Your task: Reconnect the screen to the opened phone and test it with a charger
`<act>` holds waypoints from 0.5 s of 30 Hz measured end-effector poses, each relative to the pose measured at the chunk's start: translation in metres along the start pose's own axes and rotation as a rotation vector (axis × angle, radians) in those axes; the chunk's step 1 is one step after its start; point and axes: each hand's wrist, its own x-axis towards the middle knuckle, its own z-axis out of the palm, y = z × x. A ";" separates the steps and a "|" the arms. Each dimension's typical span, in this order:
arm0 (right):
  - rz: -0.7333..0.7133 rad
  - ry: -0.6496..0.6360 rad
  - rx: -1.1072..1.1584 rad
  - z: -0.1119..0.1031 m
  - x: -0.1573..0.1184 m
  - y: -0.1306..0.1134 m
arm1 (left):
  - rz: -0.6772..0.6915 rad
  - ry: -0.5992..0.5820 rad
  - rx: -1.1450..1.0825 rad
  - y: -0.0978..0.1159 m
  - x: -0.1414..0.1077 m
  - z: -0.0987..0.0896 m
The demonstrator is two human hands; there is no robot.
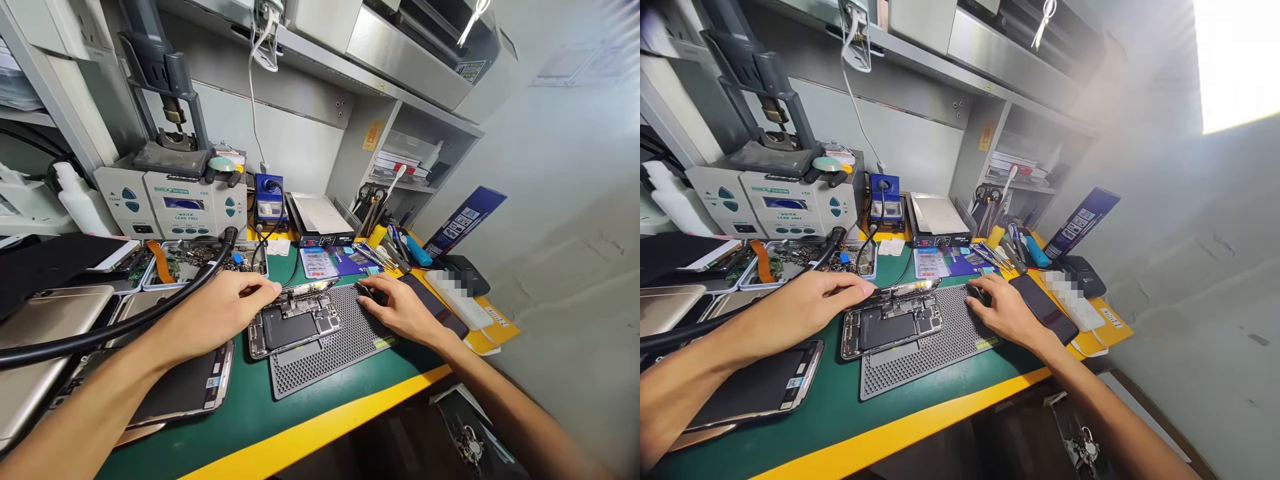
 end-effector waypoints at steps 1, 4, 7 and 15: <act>0.017 -0.022 0.011 -0.003 -0.001 0.001 | -0.014 -0.026 0.008 0.000 0.000 0.000; 0.104 -0.050 0.041 -0.009 -0.004 0.005 | -0.011 -0.023 0.007 0.001 0.001 -0.001; 0.196 -0.040 0.074 -0.007 -0.005 0.005 | -0.013 -0.021 0.014 0.002 0.000 0.000; 0.316 0.054 0.230 -0.001 -0.004 -0.016 | 0.014 0.018 -0.012 0.004 -0.001 0.000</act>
